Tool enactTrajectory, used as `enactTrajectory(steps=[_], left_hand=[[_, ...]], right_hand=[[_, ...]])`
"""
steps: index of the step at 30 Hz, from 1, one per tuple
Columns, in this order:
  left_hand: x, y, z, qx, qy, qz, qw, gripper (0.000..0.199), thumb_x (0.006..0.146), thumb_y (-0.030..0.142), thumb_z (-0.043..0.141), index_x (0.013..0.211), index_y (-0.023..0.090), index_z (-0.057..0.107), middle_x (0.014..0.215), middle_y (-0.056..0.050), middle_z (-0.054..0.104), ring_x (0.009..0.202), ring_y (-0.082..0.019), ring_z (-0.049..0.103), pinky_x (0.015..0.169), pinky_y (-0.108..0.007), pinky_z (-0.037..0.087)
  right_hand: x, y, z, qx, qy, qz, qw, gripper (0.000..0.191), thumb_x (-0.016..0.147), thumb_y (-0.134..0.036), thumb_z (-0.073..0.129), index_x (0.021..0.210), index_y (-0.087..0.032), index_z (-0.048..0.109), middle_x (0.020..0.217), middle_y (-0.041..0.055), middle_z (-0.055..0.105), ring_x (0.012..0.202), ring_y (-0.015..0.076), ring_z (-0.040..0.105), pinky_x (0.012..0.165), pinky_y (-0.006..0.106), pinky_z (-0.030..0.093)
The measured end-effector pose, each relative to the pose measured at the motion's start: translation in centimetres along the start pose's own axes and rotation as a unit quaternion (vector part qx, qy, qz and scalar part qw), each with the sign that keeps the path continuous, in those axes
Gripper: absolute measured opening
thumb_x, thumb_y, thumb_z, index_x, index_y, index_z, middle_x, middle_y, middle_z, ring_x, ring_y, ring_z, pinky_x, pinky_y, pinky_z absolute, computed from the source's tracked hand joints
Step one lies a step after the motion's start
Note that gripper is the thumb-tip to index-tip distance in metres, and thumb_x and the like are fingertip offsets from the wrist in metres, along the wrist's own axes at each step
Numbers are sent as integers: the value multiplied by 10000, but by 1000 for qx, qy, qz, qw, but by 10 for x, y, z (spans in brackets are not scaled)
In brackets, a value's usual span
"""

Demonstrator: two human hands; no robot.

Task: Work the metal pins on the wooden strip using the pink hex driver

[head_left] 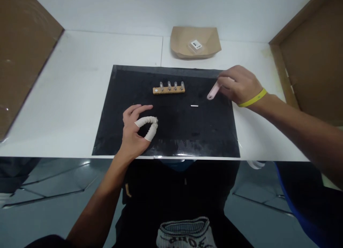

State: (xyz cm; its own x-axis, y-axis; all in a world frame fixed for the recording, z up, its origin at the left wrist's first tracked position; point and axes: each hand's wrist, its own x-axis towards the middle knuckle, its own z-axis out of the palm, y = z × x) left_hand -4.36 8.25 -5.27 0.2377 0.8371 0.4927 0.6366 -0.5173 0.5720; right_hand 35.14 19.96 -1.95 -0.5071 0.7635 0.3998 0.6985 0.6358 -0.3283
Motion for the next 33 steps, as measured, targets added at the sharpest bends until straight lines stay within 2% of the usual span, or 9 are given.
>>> enactTrajectory(steps=[4,7,10,14,17,21,26,30,33], left_hand=[[0,-1,0,-4,5,-5,1000,32,939,210,707,930,234,726,1339,-48,705,1356,-290,517,1177,-576,423],[0,1,-1,-14,5,-25,1000,32,946,225,710,942,241,737,1336,-39,708,1353,-281,522,1152,-563,452],[1,9,-3,-40,6,-38,998,27,950,233,717,955,242,741,1347,-35,706,1340,-278,536,1099,-538,487],[6,25,-1,-84,15,-37,996,39,954,221,721,981,244,737,1361,-38,700,1329,-273,553,1051,-500,505],[12,36,5,-104,13,-29,994,42,954,210,725,981,240,733,1367,-43,696,1337,-271,549,1064,-499,499],[20,47,14,-119,-13,-3,993,57,956,190,719,989,236,726,1393,-49,682,1380,-270,519,1139,-535,463],[28,57,22,-124,-26,21,992,56,952,194,724,996,230,726,1395,-68,678,1384,-279,510,1143,-541,468],[28,68,23,-148,-38,34,988,52,950,182,725,986,218,731,1379,-87,685,1368,-283,520,1159,-548,449],[23,79,23,-202,-50,22,978,93,949,161,721,1017,224,726,1380,-80,685,1374,-275,522,1178,-552,433]], right_hand=[[-1,-29,13,100,199,123,967,303,849,-472,810,814,-273,585,780,11,604,707,155,453,738,353,416],[4,-70,24,339,323,257,846,467,698,-470,935,872,-282,544,762,-55,592,554,100,392,534,282,351],[6,-111,29,502,300,340,737,458,734,-544,890,976,-259,626,725,-49,571,555,100,440,448,256,306],[-4,-141,32,666,217,381,603,467,675,-471,952,974,-251,668,831,-40,615,680,79,560,442,175,385],[-16,-145,39,724,183,368,553,382,673,-339,969,943,-272,707,878,-45,637,751,60,590,477,119,437],[-33,-145,39,710,199,337,586,259,759,-324,920,959,-317,756,933,-32,670,819,77,628,510,120,495],[-45,-175,22,552,315,297,713,206,862,-243,807,1044,-330,766,993,-9,706,757,118,658,470,192,542],[-56,-215,24,389,402,281,780,292,842,-101,763,1071,-279,733,974,-10,697,612,101,660,451,229,554],[-70,-230,34,271,381,218,857,448,778,-40,774,1167,-253,711,977,10,715,624,140,691,486,286,582]])
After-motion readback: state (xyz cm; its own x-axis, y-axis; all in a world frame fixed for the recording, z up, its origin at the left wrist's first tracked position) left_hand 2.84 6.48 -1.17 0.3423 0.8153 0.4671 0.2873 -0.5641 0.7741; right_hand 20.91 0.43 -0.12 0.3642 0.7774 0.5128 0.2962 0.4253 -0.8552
